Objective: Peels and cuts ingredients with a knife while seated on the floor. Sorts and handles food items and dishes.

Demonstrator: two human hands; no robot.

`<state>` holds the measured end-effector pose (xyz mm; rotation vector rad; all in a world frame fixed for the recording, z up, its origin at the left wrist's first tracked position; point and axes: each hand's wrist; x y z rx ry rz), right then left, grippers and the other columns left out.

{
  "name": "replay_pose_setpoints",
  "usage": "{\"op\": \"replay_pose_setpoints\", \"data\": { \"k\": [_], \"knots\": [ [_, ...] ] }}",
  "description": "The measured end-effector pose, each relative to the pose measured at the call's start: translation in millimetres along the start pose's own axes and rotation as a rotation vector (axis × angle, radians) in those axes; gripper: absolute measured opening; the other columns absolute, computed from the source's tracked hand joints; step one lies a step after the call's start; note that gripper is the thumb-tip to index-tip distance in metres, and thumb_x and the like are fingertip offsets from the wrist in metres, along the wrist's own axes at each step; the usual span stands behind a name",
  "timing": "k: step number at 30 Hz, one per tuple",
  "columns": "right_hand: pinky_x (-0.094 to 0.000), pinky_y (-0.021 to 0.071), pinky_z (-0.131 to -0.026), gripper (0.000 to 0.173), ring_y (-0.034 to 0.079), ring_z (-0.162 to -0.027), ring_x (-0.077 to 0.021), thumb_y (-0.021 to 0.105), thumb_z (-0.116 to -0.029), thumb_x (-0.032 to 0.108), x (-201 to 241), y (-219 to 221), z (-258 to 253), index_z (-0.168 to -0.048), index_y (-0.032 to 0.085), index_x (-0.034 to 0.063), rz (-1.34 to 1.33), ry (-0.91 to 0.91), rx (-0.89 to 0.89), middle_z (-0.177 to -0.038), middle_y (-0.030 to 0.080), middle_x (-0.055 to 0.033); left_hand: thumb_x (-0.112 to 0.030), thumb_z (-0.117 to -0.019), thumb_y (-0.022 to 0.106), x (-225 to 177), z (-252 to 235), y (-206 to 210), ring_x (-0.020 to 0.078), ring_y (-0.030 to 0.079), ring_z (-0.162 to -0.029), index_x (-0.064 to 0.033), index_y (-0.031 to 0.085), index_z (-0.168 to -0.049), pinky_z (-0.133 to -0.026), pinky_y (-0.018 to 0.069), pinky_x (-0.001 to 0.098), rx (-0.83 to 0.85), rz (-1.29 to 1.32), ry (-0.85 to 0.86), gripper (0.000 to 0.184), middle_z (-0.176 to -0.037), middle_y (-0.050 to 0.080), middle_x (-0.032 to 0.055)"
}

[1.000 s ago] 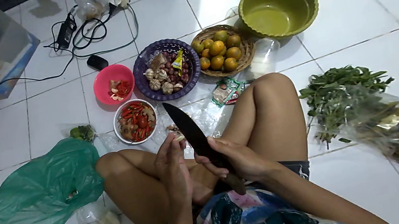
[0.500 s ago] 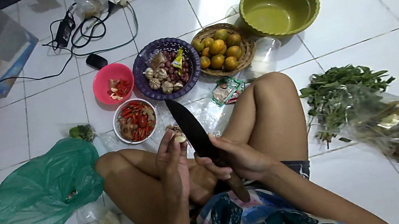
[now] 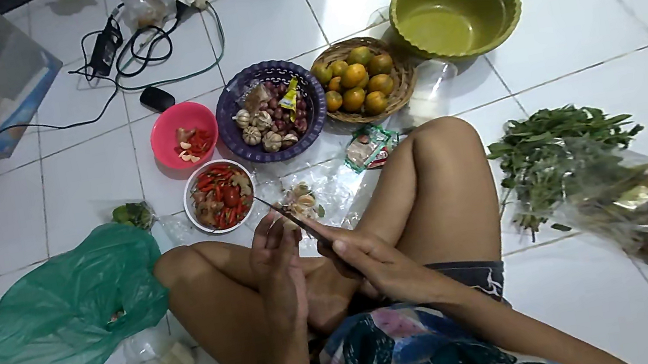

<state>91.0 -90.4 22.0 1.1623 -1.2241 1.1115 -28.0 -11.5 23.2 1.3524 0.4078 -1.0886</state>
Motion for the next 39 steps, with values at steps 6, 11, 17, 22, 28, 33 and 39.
{"op": "replay_pose_setpoints", "data": {
  "k": [6,11,17,22,28,33,39],
  "knots": [
    [-0.0076,0.0349,-0.058,0.056,0.038,-0.063,0.0103,0.031,-0.1117,0.037,0.3,0.8,-0.8,-0.145,0.049,-0.0036,-0.077,0.0,-0.016,-0.083,0.05,0.0112,0.01,-0.0958,0.049,3.6,1.0,-2.5,0.0035,0.071,-0.093,-0.0072,0.057,-0.116,-0.089,0.0573,0.0234,0.01,-0.019,0.016,0.028,-0.1,0.075,-0.0073],
    [-0.0085,0.0356,-0.054,0.043,0.039,-0.058,0.0095,0.033,-0.1104,0.04,-0.1,-1.0,1.2,-0.119,0.057,0.0047,-0.265,0.099,-0.017,-0.073,0.046,0.0161,0.012,-0.0964,0.044,-0.4,3.9,4.3,0.0007,0.071,-0.092,-0.0071,0.057,-0.115,-0.088,0.0572,0.0203,0.004,-0.063,0.031,0.029,-0.097,0.075,-0.0092],
    [-0.0075,0.0346,-0.053,0.045,0.039,-0.058,0.0104,0.034,-0.11,0.038,4.9,-2.0,3.0,-0.127,0.055,0.0022,-0.274,0.113,0.039,-0.074,0.047,0.0169,0.013,-0.0963,0.043,-0.6,4.2,5.1,0.0008,0.071,-0.092,-0.0053,0.054,-0.116,-0.089,0.0572,0.0202,-0.005,-0.057,0.032,0.029,-0.097,0.075,-0.0088],
    [-0.0074,0.0345,-0.057,0.052,0.038,-0.063,0.0108,0.032,-0.1112,0.034,3.4,-0.8,1.0,-0.144,0.049,-0.0034,-0.152,0.009,0.012,-0.082,0.05,0.0139,0.01,-0.0963,0.048,1.5,3.5,4.1,0.0014,0.071,-0.093,-0.0072,0.057,-0.113,-0.089,0.0573,0.0212,0.001,-0.071,0.064,0.026,-0.097,0.075,-0.0085],
    [-0.0071,0.0336,-0.056,0.049,0.037,-0.061,0.0112,0.034,-0.1108,0.035,0.8,-3.5,1.4,-0.136,0.056,-0.0011,-0.16,0.034,-0.011,-0.077,0.047,0.0154,0.012,-0.0956,0.046,1.2,4.3,4.4,0.0013,0.072,-0.09,-0.0074,0.059,-0.111,-0.087,0.0577,0.0204,-0.001,-0.051,0.052,0.028,-0.096,0.075,-0.0081],
    [-0.0096,0.0368,-0.051,0.039,0.042,-0.055,0.0083,0.038,-0.1078,0.05,2.2,-8.0,2.0,-0.097,0.057,0.0177,-0.392,0.18,0.027,-0.07,0.049,0.0166,0.008,-0.098,0.045,0.0,3.0,0.1,0.0037,0.072,-0.091,-0.0083,0.062,-0.113,-0.089,0.0582,0.0226,0.055,0.04,-0.029,0.028,-0.097,0.076,-0.0067],
    [-0.009,0.0363,-0.051,0.036,0.041,-0.055,0.0087,0.036,-0.1095,0.044,3.1,-8.7,0.1,-0.097,0.056,0.0164,-0.358,0.167,-0.001,-0.071,0.048,0.0168,0.007,-0.0973,0.046,-1.1,2.5,-0.1,0.0041,0.072,-0.088,-0.009,0.065,-0.112,-0.088,0.0584,0.0227,0.079,0.097,-0.097,0.029,-0.094,0.076,-0.0062]
  ]
}}
Point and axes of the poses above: each hand's wrist, its own z-axis away from the middle knuckle, its own y-axis out of the palm, x = y × z
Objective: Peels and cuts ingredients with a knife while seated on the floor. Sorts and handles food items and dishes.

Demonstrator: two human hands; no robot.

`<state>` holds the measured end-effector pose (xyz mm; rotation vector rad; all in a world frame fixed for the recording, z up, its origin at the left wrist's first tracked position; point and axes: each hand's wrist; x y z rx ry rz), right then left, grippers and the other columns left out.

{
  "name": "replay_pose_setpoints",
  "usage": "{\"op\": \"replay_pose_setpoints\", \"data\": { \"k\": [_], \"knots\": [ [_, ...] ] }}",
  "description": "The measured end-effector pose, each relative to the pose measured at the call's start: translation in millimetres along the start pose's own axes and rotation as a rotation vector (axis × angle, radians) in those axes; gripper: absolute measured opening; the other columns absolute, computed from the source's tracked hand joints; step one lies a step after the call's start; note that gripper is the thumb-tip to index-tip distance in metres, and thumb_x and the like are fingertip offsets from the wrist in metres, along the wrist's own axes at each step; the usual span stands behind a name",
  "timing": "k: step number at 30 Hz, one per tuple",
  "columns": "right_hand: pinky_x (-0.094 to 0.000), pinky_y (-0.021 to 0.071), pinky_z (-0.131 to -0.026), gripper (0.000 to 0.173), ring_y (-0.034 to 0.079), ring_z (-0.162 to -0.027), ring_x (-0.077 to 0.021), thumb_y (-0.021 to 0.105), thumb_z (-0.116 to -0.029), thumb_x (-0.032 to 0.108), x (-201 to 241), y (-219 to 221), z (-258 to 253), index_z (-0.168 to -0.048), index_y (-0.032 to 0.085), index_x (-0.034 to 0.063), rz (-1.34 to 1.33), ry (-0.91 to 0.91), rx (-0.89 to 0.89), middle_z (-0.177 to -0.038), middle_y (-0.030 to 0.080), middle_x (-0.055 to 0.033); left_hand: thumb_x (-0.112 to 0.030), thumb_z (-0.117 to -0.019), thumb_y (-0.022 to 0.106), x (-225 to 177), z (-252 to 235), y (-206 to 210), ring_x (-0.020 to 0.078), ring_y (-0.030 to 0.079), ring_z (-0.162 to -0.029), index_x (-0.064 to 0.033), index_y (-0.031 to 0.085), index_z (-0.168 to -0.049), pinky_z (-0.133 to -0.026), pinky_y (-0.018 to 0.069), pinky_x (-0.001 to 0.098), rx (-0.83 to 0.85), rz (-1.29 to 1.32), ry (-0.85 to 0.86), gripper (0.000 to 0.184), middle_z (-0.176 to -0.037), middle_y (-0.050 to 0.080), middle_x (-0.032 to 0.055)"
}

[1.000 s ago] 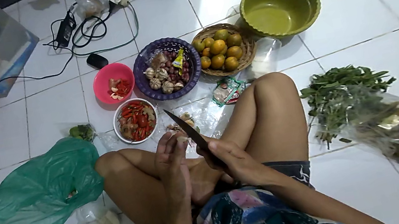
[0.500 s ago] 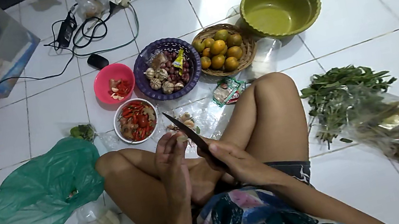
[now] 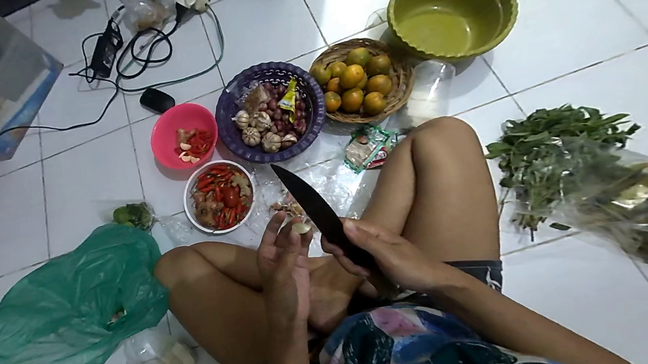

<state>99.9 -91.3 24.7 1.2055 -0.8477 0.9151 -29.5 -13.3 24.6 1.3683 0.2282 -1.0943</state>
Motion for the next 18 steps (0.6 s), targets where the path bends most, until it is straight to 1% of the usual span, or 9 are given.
{"op": "replay_pose_setpoints", "data": {
  "k": [2,4,5,6,7,9,11,13,18],
  "knots": [
    [-0.0084,0.036,-0.052,0.035,0.04,-0.056,0.0095,0.034,-0.1104,0.035,0.5,-0.4,-0.3,-0.11,0.057,0.009,0.08,-0.037,-0.051,-0.072,0.047,0.0171,0.008,-0.0963,0.045,-3.4,0.6,1.8,0.0044,0.073,-0.087,-0.0087,0.06,-0.114,-0.087,0.0591,0.0232,0.003,-0.069,0.0,0.028,-0.092,0.076,-0.0067],
    [-0.0073,0.0365,-0.057,0.046,0.04,-0.062,0.0109,0.033,-0.1107,0.029,1.2,-3.3,-0.3,-0.138,0.052,-0.0026,0.224,-0.107,-0.074,-0.084,0.052,0.0138,0.01,-0.0939,0.047,-6.4,0.8,2.0,0.0068,0.074,-0.088,-0.0055,0.054,-0.117,-0.086,0.061,0.0261,0.008,-0.167,0.015,0.029,-0.093,0.076,-0.0054],
    [-0.0072,0.0373,-0.061,0.051,0.041,-0.066,0.0109,0.033,-0.111,0.031,1.6,-5.8,-0.4,-0.146,0.048,-0.0034,0.336,-0.142,-0.063,-0.092,0.055,0.0102,0.011,-0.0928,0.047,-7.5,0.5,1.7,0.0081,0.074,-0.089,-0.003,0.052,-0.118,-0.086,0.0614,0.0274,0.005,-0.217,0.028,0.029,-0.095,0.076,-0.0044],
    [-0.0093,0.0376,-0.062,0.054,0.041,-0.068,0.0085,0.033,-0.1112,0.034,1.6,-7.7,-0.1,-0.149,0.046,-0.0015,0.45,-0.166,-0.059,-0.096,0.057,0.0055,0.011,-0.0915,0.049,-7.8,-0.1,0.5,0.009,0.074,-0.09,-0.0004,0.051,-0.12,-0.086,0.0614,0.0285,0.001,-0.261,0.053,0.031,-0.096,0.075,-0.0035],
    [-0.0127,0.0384,-0.063,0.056,0.042,-0.069,0.0048,0.033,-0.1111,0.038,1.8,-8.6,0.8,-0.152,0.046,0.0022,0.556,-0.176,-0.055,-0.096,0.058,0.0015,0.013,-0.0903,0.051,-7.3,-0.9,-0.9,0.0091,0.074,-0.09,0.0014,0.051,-0.12,-0.086,0.0613,0.0289,-0.003,-0.298,0.09,0.032,-0.098,0.075,-0.0031],
    [-0.0214,0.044,-0.064,0.055,0.049,-0.07,-0.0039,0.034,-0.1106,0.038,5.1,-7.4,4.2,-0.153,0.047,0.0067,0.726,-0.173,-0.047,-0.097,0.062,-0.0057,0.015,-0.0877,0.055,-6.1,-2.1,-3.3,0.0068,0.073,-0.09,0.0026,0.052,-0.119,-0.085,0.0614,0.0266,-0.009,-0.363,0.176,0.034,-0.1,0.073,-0.0045],
    [-0.0281,0.0469,-0.062,0.053,0.053,-0.068,-0.0108,0.035,-0.1101,0.037,5.3,-5.4,6.1,-0.152,0.05,0.0082,0.826,-0.187,-0.054,-0.092,0.062,-0.0089,0.016,-0.0864,0.058,-4.8,-3.5,-7.1,0.0045,0.072,-0.095,0.0023,0.054,-0.118,-0.085,0.0605,0.0238,0.018,-0.406,0.26,0.035,-0.103,0.074,-0.0055],
    [-0.0264,0.0443,-0.056,0.052,0.051,-0.064,-0.0104,0.035,-0.1101,0.038,2.3,-4.3,6.4,-0.15,0.053,0.0095,0.867,-0.222,-0.075,-0.085,0.059,-0.0075,0.016,-0.0857,0.059,-5.0,-4.0,-7.7,0.0037,0.072,-0.097,0.0026,0.057,-0.116,-0.087,0.0599,0.0227,0.043,-0.44,0.325,0.033,-0.103,0.075,-0.0064],
    [-0.0242,0.0403,-0.052,0.05,0.048,-0.061,-0.0093,0.035,-0.1096,0.04,0.1,-2.3,6.5,-0.146,0.058,0.014,0.928,-0.275,-0.124,-0.082,0.057,-0.0061,0.016,-0.0852,0.06,-4.9,-3.4,-7.1,0.003,0.072,-0.097,0.0048,0.061,-0.114,-0.088,0.0593,0.0218,0.034,-0.505,0.411,0.031,-0.102,0.076,-0.0057]
  ]
}}
Point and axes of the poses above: each hand's wrist, its own z-axis away from the middle knuckle, its own y-axis out of the palm, x = y × z
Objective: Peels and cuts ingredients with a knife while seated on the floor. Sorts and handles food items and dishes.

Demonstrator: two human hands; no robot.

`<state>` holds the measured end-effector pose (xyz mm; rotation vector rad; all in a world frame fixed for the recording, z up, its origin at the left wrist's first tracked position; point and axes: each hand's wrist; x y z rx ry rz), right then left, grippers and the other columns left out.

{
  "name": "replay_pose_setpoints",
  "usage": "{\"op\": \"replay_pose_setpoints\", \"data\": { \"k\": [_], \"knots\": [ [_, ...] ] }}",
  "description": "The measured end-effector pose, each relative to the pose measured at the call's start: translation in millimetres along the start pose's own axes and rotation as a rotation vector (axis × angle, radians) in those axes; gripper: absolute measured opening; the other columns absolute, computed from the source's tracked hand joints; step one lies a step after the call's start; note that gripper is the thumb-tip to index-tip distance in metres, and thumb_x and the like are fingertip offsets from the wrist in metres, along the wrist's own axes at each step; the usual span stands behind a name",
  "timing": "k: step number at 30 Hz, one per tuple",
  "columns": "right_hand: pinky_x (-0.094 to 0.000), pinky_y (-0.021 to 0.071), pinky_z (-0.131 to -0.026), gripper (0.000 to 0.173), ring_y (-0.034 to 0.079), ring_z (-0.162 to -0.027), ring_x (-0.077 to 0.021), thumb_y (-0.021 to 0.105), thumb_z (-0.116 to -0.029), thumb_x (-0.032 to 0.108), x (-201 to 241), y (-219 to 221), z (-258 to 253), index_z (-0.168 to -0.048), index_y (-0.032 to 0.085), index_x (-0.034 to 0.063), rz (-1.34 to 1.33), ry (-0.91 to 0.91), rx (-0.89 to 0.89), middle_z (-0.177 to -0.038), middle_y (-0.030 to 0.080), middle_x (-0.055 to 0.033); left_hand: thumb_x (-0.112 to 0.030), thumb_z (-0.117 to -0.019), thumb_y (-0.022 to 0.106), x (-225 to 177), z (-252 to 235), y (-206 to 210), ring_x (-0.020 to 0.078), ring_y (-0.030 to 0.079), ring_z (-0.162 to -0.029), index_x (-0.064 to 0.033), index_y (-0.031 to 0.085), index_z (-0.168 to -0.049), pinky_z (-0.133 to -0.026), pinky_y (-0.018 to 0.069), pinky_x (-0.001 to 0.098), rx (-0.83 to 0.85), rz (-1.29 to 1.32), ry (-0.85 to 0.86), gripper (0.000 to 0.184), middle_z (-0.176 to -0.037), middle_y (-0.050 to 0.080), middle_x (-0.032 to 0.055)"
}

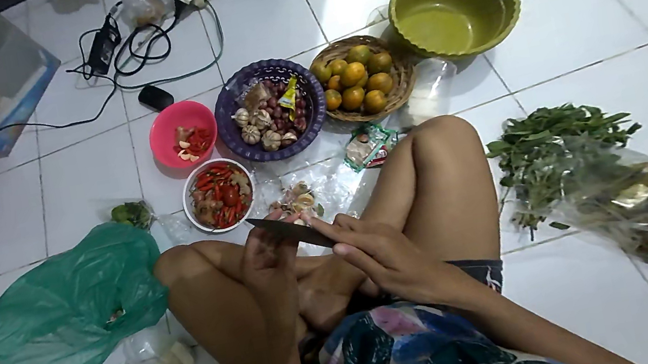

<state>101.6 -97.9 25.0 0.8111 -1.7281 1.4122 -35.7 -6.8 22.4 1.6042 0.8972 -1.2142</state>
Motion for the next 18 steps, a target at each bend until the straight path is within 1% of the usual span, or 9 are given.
{"op": "replay_pose_setpoints", "data": {
  "k": [5,7,10,12,14,15,16,18],
  "knots": [
    [-0.0245,0.0403,-0.051,0.05,0.048,-0.06,-0.0096,0.035,-0.1093,0.039,-1.1,2.7,-2.1,-0.144,0.061,0.0146,0.022,-0.008,-0.032,-0.081,0.057,-0.0058,0.016,-0.0866,0.061,-0.7,-0.4,-0.2,0.0037,0.073,-0.096,0.0062,0.059,-0.119,-0.088,0.0601,0.0231,-0.015,-0.001,-0.009,0.034,-0.104,0.076,-0.0066],
    [-0.0238,0.0402,-0.052,0.05,0.048,-0.061,-0.009,0.033,-0.1097,0.039,-2.1,3.6,-1.9,-0.144,0.061,0.0152,0.019,0.001,-0.029,-0.081,0.057,-0.0052,0.016,-0.0864,0.061,-0.4,-0.3,-0.6,0.0037,0.073,-0.095,0.0087,0.058,-0.121,-0.088,0.0603,0.0233,-0.017,-0.006,-0.014,0.036,-0.103,0.076,-0.006],
    [-0.0224,0.0397,-0.053,0.051,0.046,-0.06,-0.0073,0.032,-0.1097,0.041,-3.9,4.7,-1.8,-0.144,0.061,0.0154,-0.022,0.016,-0.028,-0.08,0.055,-0.0042,0.016,-0.0865,0.061,-0.5,-0.1,-0.3,0.0038,0.073,-0.094,0.009,0.057,-0.122,-0.087,0.0608,0.0239,-0.017,0.0,-0.027,0.037,-0.1,0.077,-0.0059],
    [-0.0195,0.0396,-0.058,0.053,0.045,-0.063,-0.0036,0.032,-0.1102,0.043,-5.7,3.2,-1.4,-0.146,0.059,0.0136,-0.14,0.057,0.015,-0.081,0.055,-0.0019,0.014,-0.0876,0.062,1.0,0.1,-2.0,0.0046,0.073,-0.094,0.0076,0.057,-0.123,-0.087,0.0608,0.0252,0.003,0.0,-0.019,0.036,-0.099,0.077,-0.0063],
    [-0.0145,0.0386,-0.062,0.053,0.042,-0.066,0.0026,0.034,-0.1106,0.038,-5.4,-0.7,-0.9,-0.146,0.055,0.0054,-0.329,0.128,0.077,-0.086,0.057,0.0019,0.011,-0.0894,0.063,2.4,-0.3,-4.0,0.006,0.074,-0.095,0.006,0.058,-0.123,-0.088,0.0606,0.0266,0.025,-0.012,-0.015,0.034,-0.101,0.077,-0.0054],
    [-0.0117,0.0374,-0.062,0.052,0.041,-0.067,0.0061,0.035,-0.1105,0.034,-4.1,-3.0,-1.0,-0.146,0.053,0.0011,-0.431,0.164,0.106,-0.09,0.058,0.0044,0.01,-0.09,0.063,1.8,-0.7,-4.4,0.0065,0.074,-0.095,0.0077,0.058,-0.124,-0.089,0.0605,0.0268,0.032,-0.026,-0.02,0.035,-0.101,0.077,-0.0041],
    [-0.0088,0.0358,-0.059,0.051,0.039,-0.064,0.0093,0.034,-0.1106,0.032,-3.2,-4.4,-1.5,-0.146,0.051,-0.0008,-0.528,0.194,0.129,-0.089,0.057,0.008,0.009,-0.0907,0.063,0.7,-1.0,-4.6,0.0063,0.074,-0.096,0.0093,0.057,-0.126,-0.089,0.0604,0.0264,0.038,-0.041,-0.03,0.035,-0.102,0.077,-0.0033],
    [-0.0083,0.0323,-0.053,0.049,0.036,-0.059,0.0099,0.033,-0.1106,0.028,-2.3,-5.8,-2.6,-0.146,0.048,-0.001,-0.664,0.252,0.164,-0.079,0.048,0.0136,0.009,-0.0922,0.061,-1.1,-1.1,-5.1,0.0061,0.073,-0.096,0.0112,0.055,-0.127,-0.089,0.0599,0.0264,0.052,-0.053,-0.055,0.036,-0.104,0.077,-0.0021]
  ]
}}
Point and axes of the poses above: each hand's wrist, its own z-axis away from the middle knuckle, its own y-axis out of the palm, x = y × z
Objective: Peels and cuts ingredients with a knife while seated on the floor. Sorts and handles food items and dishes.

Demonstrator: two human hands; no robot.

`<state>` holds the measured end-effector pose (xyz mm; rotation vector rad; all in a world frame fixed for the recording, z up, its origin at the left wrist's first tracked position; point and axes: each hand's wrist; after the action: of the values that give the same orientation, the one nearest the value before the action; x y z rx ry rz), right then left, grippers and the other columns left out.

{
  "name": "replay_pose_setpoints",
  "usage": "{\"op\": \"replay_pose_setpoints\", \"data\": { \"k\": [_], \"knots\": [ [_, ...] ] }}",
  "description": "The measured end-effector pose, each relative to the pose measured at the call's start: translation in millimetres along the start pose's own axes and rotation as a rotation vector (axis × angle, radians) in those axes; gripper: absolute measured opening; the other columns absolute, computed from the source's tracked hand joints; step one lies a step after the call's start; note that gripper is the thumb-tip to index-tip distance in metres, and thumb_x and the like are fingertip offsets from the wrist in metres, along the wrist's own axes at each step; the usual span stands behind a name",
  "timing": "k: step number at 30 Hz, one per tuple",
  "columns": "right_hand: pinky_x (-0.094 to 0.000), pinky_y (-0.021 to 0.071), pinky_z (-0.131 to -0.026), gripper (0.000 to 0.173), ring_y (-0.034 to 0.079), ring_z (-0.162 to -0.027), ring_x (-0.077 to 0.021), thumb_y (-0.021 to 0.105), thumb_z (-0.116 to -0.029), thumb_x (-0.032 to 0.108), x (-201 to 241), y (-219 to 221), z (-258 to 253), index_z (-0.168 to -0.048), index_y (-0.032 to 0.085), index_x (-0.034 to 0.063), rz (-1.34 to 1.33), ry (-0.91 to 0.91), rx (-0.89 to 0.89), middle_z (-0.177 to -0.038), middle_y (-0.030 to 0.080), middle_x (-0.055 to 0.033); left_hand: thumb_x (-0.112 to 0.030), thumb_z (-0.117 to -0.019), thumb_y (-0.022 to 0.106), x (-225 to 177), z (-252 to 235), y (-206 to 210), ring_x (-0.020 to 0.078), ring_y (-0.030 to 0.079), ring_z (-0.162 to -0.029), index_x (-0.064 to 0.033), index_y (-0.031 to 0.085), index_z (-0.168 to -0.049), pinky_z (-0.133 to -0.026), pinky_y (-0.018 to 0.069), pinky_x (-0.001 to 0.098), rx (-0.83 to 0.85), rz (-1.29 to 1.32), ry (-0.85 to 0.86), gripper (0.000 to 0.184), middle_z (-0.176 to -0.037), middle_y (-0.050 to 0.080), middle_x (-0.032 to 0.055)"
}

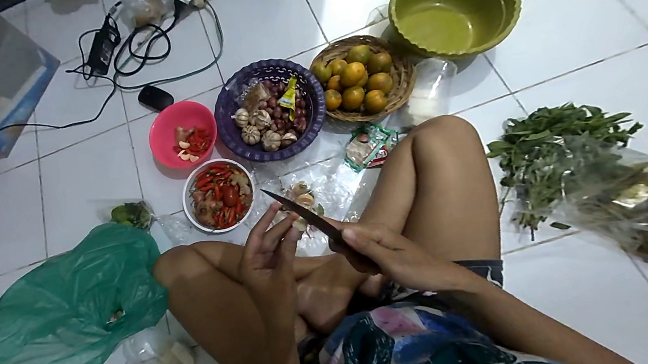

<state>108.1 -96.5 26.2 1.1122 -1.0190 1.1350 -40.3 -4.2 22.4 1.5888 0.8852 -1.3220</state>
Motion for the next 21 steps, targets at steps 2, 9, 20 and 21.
{"op": "replay_pose_setpoints", "data": {
  "k": [2,9,20,21],
  "knots": [
    [-0.0087,0.0314,-0.052,0.047,0.035,-0.057,0.0094,0.032,-0.1108,0.028,0.2,-0.5,-0.4,-0.146,0.048,0.0,-0.056,0.027,0.014,-0.075,0.044,0.0151,0.009,-0.0929,0.059,-1.3,0.3,0.9,0.0067,0.074,-0.095,0.0117,0.055,-0.128,-0.088,0.0605,0.0272,-0.005,0.002,-0.03,0.035,-0.105,0.077,-0.0018],
    [-0.0084,0.0324,-0.053,0.047,0.035,-0.058,0.0095,0.033,-0.1107,0.025,-4.0,3.0,-1.3,-0.146,0.048,-0.0019,-0.012,-0.022,-0.04,-0.079,0.048,0.0131,0.011,-0.0934,0.055,-1.8,1.0,2.5,0.0099,0.074,-0.097,0.0114,0.053,-0.13,-0.087,0.0619,0.0297,-0.033,0.017,-0.081,0.037,-0.108,0.076,0.0008],
    [-0.0228,0.0428,-0.059,0.05,0.049,-0.066,-0.0075,0.036,-0.1099,0.037,-6.7,10.0,-0.2,-0.148,0.055,0.0115,0.538,-0.19,-0.157,-0.084,0.058,-0.0051,0.013,-0.0874,0.062,-0.9,4.8,6.1,0.0065,0.072,-0.102,0.0165,0.055,-0.125,-0.088,0.0598,0.0238,-0.05,-0.056,0.062,0.038,-0.114,0.075,0.0028],
    [-0.0218,0.0416,-0.058,0.05,0.048,-0.065,-0.0069,0.036,-0.1098,0.037,-7.6,10.6,-0.5,-0.148,0.056,0.0129,0.56,-0.204,-0.168,-0.083,0.056,-0.0042,0.013,-0.0872,0.062,-1.1,5.0,6.3,0.0058,0.072,-0.103,0.0172,0.055,-0.124,-0.089,0.0594,0.0234,-0.054,-0.068,0.073,0.038,-0.114,0.075,0.0031]
  ]
}}
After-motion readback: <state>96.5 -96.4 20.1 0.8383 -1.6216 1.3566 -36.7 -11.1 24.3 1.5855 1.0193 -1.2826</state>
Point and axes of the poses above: each hand's wrist, its own z-axis away from the middle knuckle, its own y-axis out of the palm, x = y × z
